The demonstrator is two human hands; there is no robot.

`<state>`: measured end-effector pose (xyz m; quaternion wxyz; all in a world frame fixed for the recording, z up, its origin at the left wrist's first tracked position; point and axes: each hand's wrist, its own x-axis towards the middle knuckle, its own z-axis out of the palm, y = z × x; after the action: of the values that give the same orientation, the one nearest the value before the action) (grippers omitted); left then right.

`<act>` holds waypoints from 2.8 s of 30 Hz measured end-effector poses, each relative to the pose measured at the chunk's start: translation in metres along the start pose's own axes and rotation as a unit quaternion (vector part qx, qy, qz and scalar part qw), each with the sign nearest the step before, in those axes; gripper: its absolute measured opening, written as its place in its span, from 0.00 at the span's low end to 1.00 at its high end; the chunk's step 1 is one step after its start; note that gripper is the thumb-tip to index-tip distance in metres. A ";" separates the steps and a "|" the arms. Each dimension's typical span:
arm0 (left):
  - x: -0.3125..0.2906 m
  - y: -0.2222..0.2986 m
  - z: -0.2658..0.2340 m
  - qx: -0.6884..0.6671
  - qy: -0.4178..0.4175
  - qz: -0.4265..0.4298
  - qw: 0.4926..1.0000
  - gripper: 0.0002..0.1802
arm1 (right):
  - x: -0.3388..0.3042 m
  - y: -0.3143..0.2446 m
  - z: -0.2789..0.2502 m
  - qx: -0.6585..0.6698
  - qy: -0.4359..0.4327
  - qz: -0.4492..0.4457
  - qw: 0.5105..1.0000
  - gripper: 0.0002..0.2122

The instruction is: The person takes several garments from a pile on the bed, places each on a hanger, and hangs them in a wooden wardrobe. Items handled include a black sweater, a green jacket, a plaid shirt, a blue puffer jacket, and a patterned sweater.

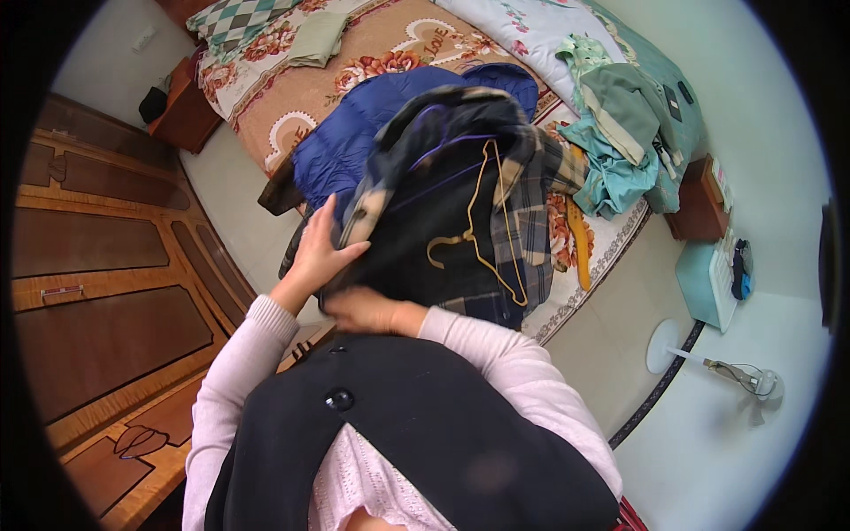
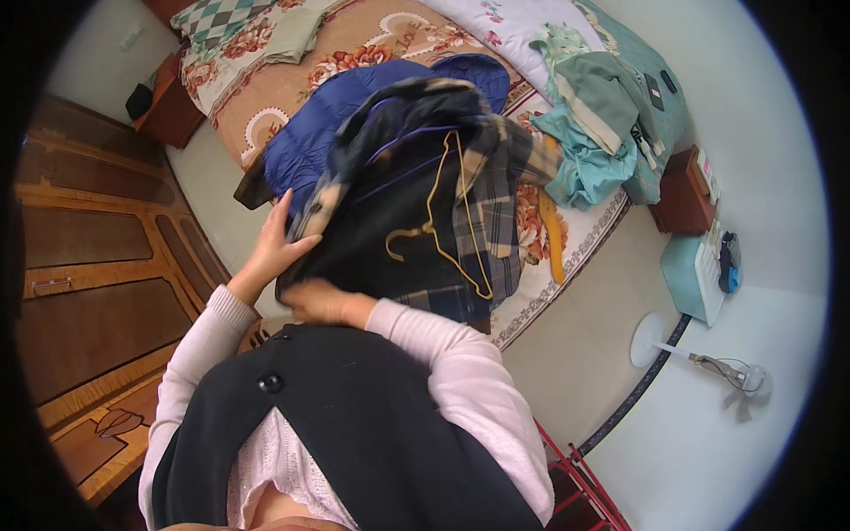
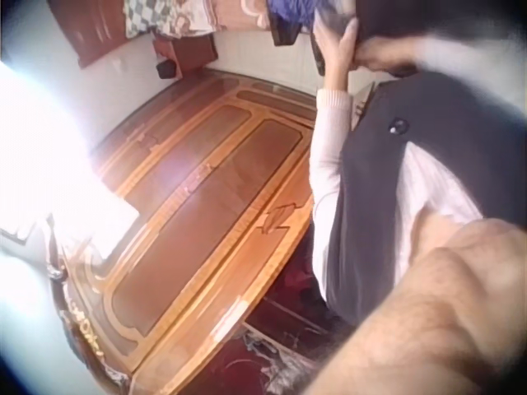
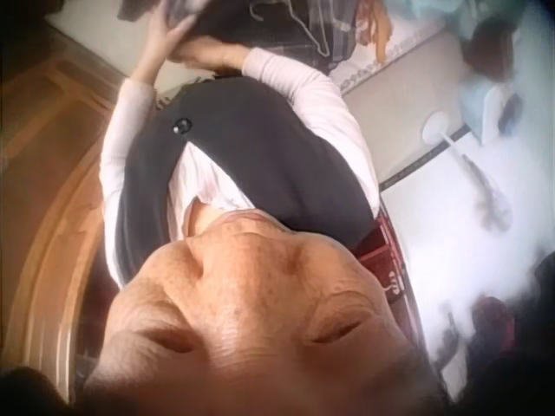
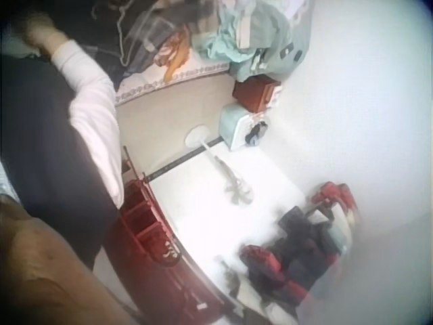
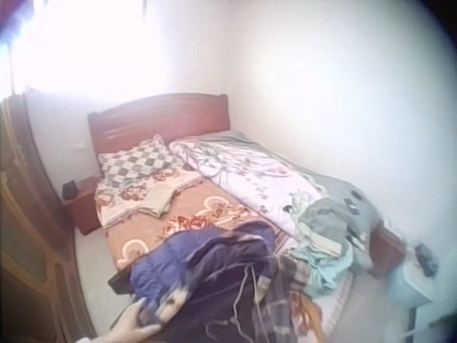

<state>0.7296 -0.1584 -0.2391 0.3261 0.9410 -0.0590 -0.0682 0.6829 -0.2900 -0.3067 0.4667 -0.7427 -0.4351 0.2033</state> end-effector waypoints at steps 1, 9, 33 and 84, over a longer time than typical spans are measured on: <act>0.002 -0.002 0.005 -0.003 -0.018 -0.005 1.000 0.56 | -0.006 -0.010 0.010 0.024 -0.014 -0.060 0.998 0.08; -0.023 -0.055 0.028 -0.269 -0.113 -0.338 0.894 0.24 | -0.020 0.023 -0.012 0.102 0.369 0.252 0.889 0.16; 0.047 0.000 -0.148 -0.290 0.184 0.015 0.939 0.15 | -0.032 -0.013 -0.256 0.718 0.522 -0.085 0.454 0.05; -0.059 -0.009 0.053 -0.056 -0.386 0.247 0.887 0.32 | -0.151 0.172 -0.142 0.659 0.531 0.053 0.530 0.16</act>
<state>0.6635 -0.1740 -0.2808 0.3364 0.7756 -0.4065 -0.3465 0.7806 -0.5219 -0.4039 0.9569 -0.2177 0.1906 0.0250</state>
